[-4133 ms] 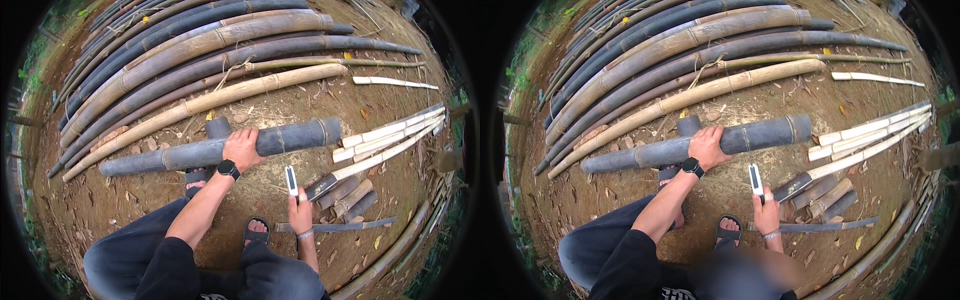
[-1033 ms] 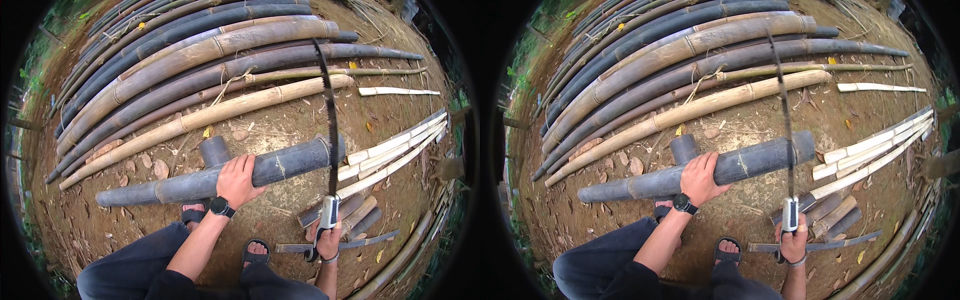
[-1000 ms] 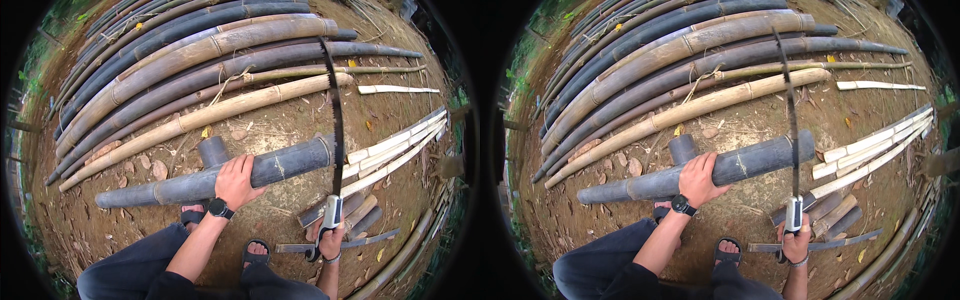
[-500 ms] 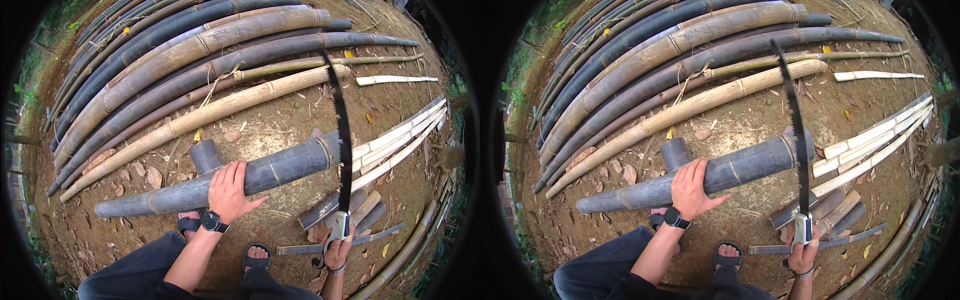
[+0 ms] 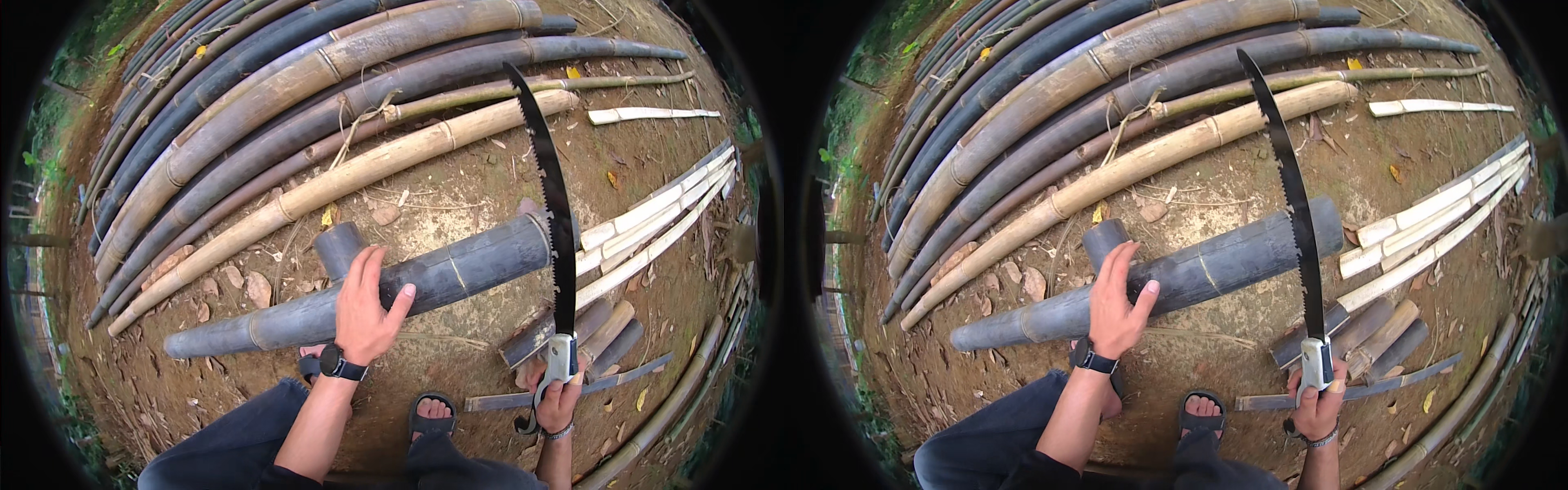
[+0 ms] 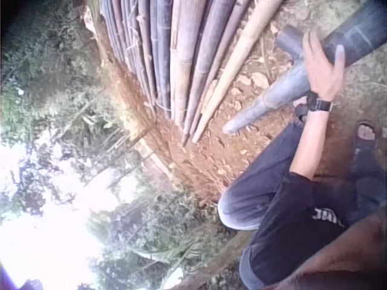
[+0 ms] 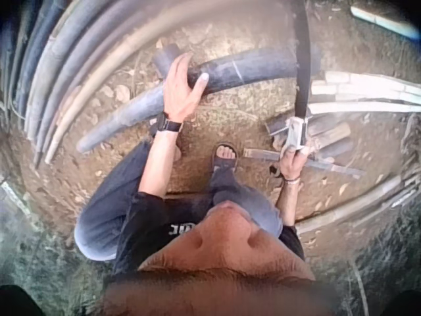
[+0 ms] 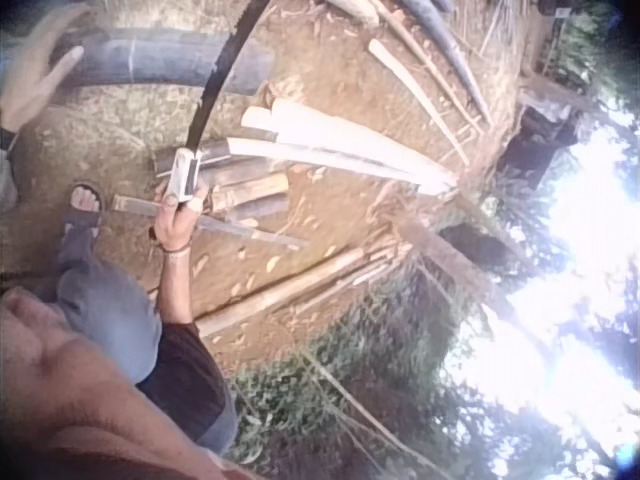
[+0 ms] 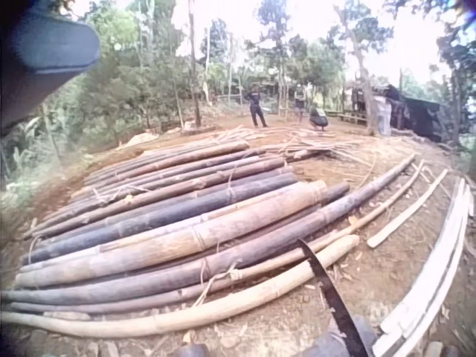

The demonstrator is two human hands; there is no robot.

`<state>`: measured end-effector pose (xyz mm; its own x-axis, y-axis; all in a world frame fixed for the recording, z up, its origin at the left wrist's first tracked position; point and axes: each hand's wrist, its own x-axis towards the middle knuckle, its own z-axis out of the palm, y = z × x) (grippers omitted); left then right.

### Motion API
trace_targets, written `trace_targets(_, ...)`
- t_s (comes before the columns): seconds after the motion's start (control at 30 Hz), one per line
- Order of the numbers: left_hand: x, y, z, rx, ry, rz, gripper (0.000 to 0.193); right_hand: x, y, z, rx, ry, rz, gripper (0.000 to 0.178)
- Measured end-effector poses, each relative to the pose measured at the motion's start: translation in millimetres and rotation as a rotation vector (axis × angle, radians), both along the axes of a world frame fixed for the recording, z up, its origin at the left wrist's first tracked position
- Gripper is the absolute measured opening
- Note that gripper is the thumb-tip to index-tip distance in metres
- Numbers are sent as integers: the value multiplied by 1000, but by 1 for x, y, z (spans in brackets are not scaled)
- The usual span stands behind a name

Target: The person saws through a bamboo stalk with a hand saw while sitting on the ground.

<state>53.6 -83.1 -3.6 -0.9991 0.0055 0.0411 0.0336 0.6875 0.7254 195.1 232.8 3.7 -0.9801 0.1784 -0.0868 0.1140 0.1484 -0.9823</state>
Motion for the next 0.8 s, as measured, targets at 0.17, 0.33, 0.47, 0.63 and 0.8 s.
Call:
trace_targets(0.17,11,3,2,-161,39,-57,85,4,4,13,130,-77,86,58)
trace_targets(0.33,13,13,1,-333,69,-102,103,18,-4,18,306,-256,225,43)
trace_targets(0.47,7,14,0,-423,68,-107,97,6,-26,18,483,-236,268,45)
trace_targets(0.63,5,11,-7,-428,47,-66,90,-19,-58,34,516,-353,260,43)
trace_targets(0.8,-1,14,-4,-419,4,-79,86,-7,-59,31,634,-206,225,42)
